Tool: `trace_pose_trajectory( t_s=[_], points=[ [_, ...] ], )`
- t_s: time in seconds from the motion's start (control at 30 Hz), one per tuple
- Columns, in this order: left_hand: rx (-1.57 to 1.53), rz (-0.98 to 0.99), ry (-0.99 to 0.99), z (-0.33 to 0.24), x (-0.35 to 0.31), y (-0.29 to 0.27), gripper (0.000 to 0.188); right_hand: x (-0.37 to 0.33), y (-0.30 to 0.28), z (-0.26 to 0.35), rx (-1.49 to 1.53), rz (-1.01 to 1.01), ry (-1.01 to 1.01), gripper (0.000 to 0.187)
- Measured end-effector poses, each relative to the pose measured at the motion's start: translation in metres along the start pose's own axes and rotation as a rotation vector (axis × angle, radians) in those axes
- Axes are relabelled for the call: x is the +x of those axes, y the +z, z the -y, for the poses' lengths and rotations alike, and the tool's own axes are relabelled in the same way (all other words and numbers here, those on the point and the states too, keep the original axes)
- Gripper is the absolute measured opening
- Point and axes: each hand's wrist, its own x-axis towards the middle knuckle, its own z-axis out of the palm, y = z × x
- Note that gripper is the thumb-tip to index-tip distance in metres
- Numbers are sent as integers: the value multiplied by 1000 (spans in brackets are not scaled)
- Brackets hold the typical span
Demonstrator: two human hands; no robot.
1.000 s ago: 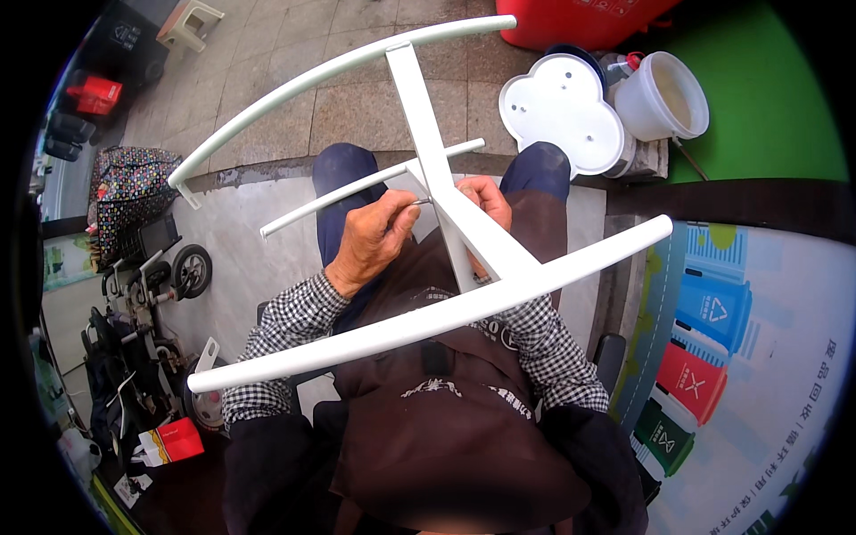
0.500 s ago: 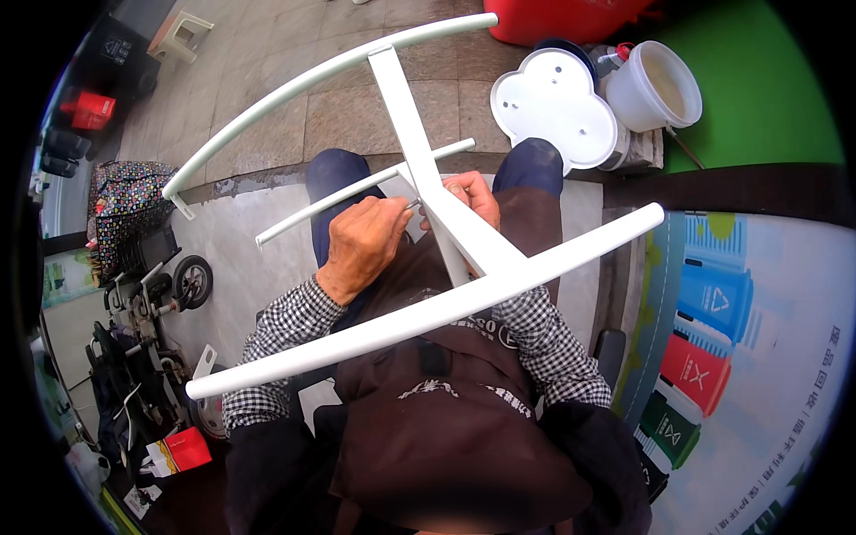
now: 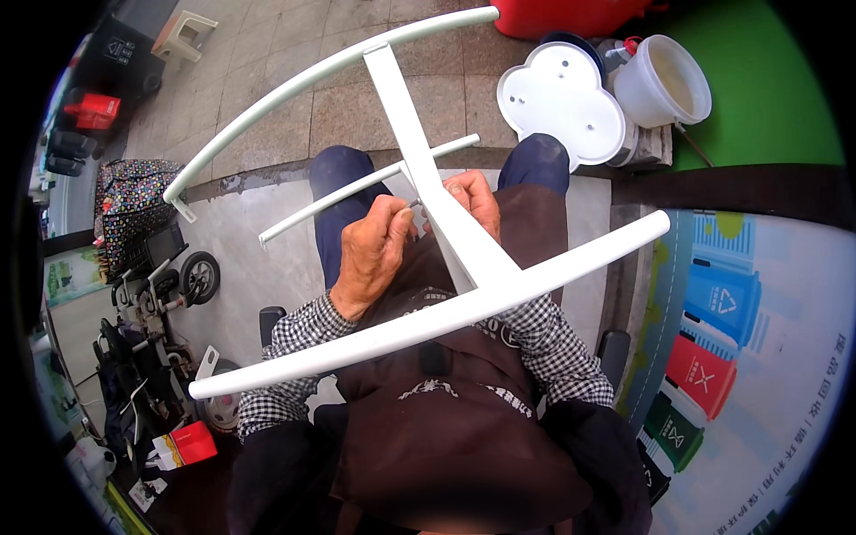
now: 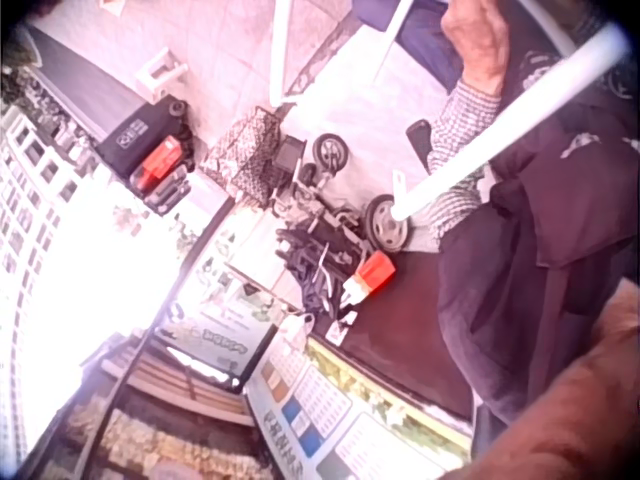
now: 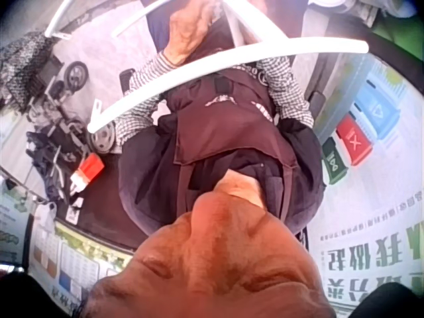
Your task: The person unscrews bolts from a white plastic panel by hand, then pulls apart sections of a white metal frame before placing the components into blue recycling bins.
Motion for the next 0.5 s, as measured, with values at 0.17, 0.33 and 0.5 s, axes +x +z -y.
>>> trace_pose_trajectory(
  t_s=[0.17,0.33,0.5],
  points=[
    [-504,40,-350,-15,7,5,15,1,-6,-7,88,-4,-8,24],
    [-907,-18,-578,-27,9,2,21,1,-5,-4,54,-12,0,24],
    [-502,103,-247,-25,-4,-3,14,2,2,4,26,9,-34,25]
  ],
)
